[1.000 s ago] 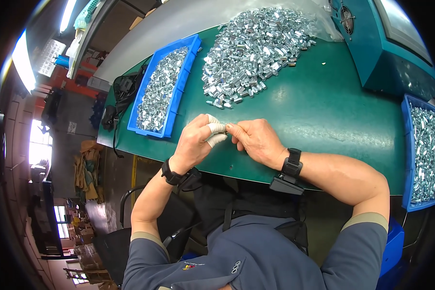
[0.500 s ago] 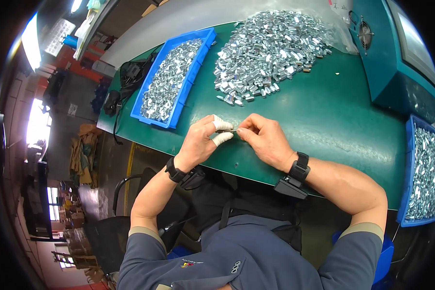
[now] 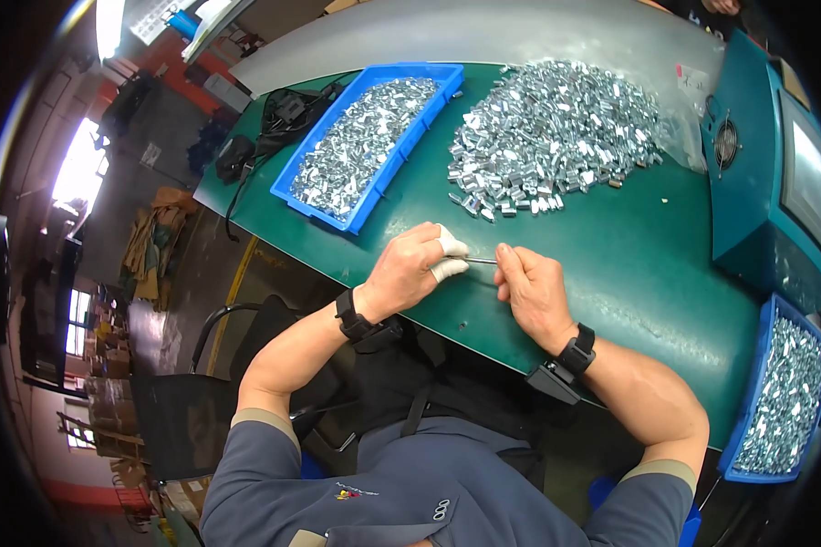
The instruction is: The person picks up a metal rod and a metal piece by hand, slides the piece onto the rod, and then places the rod back on the table, repeating this process multiple times.
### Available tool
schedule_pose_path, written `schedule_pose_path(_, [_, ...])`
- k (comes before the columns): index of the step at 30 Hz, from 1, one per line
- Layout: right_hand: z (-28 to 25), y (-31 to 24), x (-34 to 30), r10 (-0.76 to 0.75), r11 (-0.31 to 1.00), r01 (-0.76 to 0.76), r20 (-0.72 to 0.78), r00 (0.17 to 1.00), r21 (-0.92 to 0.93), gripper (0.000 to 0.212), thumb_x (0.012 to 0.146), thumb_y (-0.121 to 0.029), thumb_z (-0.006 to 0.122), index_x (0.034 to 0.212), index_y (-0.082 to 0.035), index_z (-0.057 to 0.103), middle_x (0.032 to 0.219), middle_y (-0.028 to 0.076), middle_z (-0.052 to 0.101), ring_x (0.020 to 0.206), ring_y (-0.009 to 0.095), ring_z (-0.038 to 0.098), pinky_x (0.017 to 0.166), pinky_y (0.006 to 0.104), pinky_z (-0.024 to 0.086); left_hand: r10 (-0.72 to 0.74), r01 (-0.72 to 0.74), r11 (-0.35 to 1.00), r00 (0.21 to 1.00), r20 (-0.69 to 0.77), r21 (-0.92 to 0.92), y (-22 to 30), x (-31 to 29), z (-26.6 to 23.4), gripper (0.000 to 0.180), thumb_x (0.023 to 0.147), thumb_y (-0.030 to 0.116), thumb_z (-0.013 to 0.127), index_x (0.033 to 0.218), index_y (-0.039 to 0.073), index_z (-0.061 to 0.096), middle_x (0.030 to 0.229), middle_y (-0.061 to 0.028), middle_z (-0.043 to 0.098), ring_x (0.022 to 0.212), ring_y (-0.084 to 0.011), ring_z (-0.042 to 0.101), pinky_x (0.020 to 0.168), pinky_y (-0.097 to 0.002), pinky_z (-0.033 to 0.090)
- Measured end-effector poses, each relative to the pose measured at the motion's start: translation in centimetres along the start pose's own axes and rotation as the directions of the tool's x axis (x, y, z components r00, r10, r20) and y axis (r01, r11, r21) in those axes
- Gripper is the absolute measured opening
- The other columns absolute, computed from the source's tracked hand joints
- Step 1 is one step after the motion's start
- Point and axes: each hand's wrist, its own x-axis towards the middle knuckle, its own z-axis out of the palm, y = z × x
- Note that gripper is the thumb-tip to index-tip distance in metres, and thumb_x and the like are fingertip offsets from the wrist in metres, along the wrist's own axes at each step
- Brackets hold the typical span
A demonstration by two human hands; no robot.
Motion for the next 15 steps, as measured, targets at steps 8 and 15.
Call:
schedule_pose_path(8, [0.4, -0.2, -0.1, -0.034, 0.999, 0.034, 0.003, 0.999, 0.032, 0.043, 0.110, -0.034, 0.056, 0.079, -0.004, 0.062, 0.070, -0.001, 0.060, 0.059, 0.006, 0.056, 0.055, 0.0228, 0.043, -0.311, 0.375, 0.842, 0.925, -0.217, 0.389, -12.8, 1.3, -9.1, 0.022, 0.087, 0.020, 0.080, 0.106, 0.009, 0.076, 0.094, -0.0137, 0.070, 0.088, -0.0342, 0.069, 0.080, -0.0439, 0.054])
schedule_pose_path(15, [0.3, 0.0, 0.0, -0.017, 0.998, 0.016, 0.003, 1.000, 0.068, 0.041, 0.109, -0.032, 0.058, 0.080, -0.004, 0.063, 0.071, 0.000, 0.062, 0.061, 0.006, 0.057, 0.056, 0.0232, 0.044, -0.217, 0.126, 0.814, 0.972, 0.095, 0.567, -16.9, 1.8, -9.2, 0.030, 0.087, 0.020, 0.078, 0.116, 0.014, 0.075, 0.106, -0.0126, 0.066, 0.106, -0.0355, 0.064, 0.090, -0.0460, 0.052])
